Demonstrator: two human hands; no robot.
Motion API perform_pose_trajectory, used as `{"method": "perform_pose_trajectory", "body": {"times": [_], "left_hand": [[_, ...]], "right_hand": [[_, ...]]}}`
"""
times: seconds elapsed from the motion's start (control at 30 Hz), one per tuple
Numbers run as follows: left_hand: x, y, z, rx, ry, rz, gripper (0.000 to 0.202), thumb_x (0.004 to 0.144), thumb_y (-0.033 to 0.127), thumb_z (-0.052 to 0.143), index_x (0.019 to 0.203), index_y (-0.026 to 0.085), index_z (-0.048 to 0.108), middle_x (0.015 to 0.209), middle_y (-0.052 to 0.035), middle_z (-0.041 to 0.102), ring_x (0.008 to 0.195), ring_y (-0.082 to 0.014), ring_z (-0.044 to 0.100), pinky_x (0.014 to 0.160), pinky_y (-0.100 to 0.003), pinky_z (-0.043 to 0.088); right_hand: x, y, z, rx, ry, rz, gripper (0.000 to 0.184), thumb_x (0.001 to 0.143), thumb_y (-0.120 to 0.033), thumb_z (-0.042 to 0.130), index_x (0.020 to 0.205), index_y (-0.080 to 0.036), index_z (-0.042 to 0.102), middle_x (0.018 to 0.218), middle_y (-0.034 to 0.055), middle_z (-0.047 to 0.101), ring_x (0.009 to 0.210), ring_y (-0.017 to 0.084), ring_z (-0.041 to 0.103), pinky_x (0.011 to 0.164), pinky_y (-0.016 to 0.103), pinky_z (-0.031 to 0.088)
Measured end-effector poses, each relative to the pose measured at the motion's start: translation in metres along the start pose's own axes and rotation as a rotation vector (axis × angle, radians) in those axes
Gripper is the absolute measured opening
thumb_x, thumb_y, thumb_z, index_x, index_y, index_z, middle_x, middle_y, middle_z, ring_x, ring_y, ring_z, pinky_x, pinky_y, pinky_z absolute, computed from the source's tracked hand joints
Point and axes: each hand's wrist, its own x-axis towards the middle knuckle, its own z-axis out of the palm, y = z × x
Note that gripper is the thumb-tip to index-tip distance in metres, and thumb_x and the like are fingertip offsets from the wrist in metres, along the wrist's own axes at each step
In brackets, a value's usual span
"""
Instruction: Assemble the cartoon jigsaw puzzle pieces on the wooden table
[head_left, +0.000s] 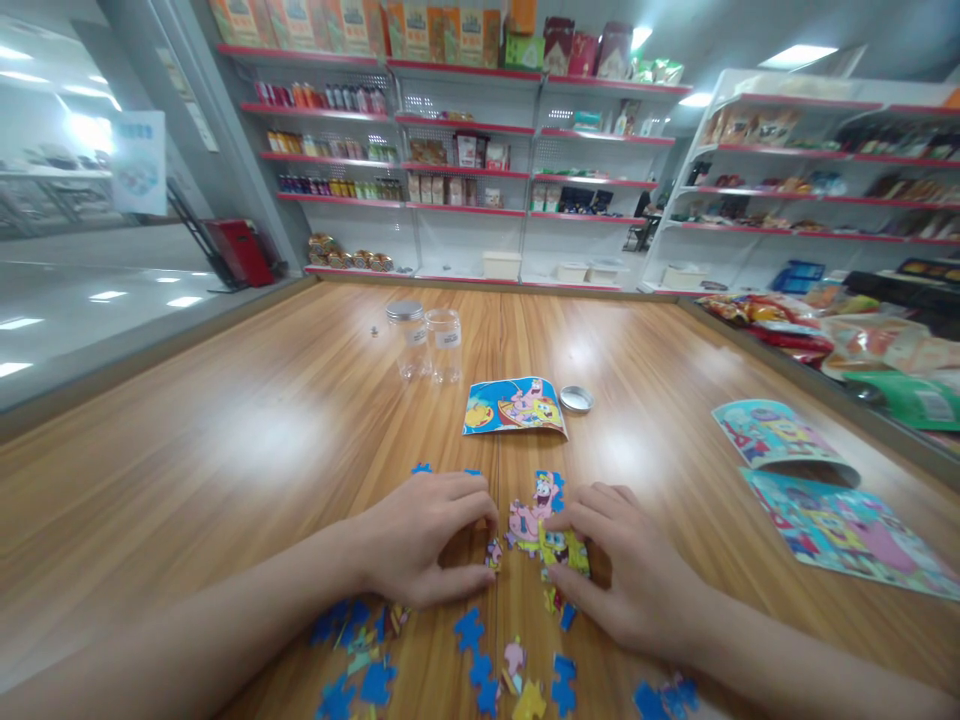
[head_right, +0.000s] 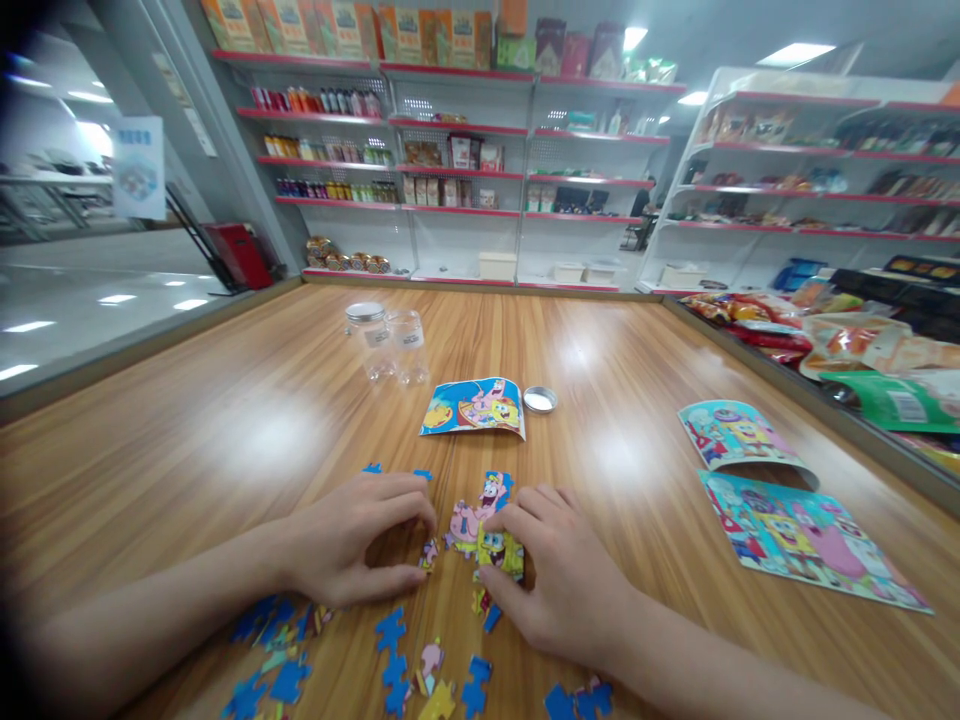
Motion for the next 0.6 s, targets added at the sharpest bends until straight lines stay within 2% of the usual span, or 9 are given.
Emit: {"method": "perform_pose_trajectory", "body": {"times": [0.2, 0.4, 0.6], "left_hand": [[0.001, 0.003, -0.001, 0.022, -0.010, -0.024, 0.032, 0.085, 0.045, 0.065, 0.104, 0.020, 0.057, 0.097, -0.0050, 0.059, 0.086, -0.0199, 0.058, 0.070, -0.032, 0.041], [0.001, 0.009, 0.002, -0.003, -0.003, -0.074, 0.025, 0.085, 0.038, 0.065, 0.102, 0.020, 0.058, 0.097, -0.0040, 0.059, 0.083, -0.0183, 0.056, 0.068, -0.031, 0.041], [0.001, 0.011, 0.003, 0.002, -0.016, -0.058, 0.030, 0.086, 0.037, 0.065, 0.109, 0.020, 0.058, 0.100, -0.0054, 0.059, 0.086, -0.0198, 0.058, 0.071, -0.033, 0.044]], "right_hand": [[0.000, 0.001, 0.000, 0.008, 0.001, 0.000, 0.021, 0.083, -0.021, 0.069, 0.104, -0.023, 0.064, 0.097, 0.0037, 0.063, 0.094, 0.023, 0.056, 0.084, 0.038, 0.037], [0.000, -0.001, 0.001, 0.006, -0.004, 0.013, 0.022, 0.083, -0.021, 0.069, 0.104, -0.023, 0.064, 0.098, 0.0033, 0.063, 0.096, 0.023, 0.056, 0.083, 0.038, 0.037], [0.001, 0.000, 0.001, 0.017, 0.000, 0.003, 0.023, 0.083, -0.020, 0.069, 0.105, -0.024, 0.063, 0.099, 0.0027, 0.063, 0.096, 0.022, 0.056, 0.084, 0.037, 0.037]]}}
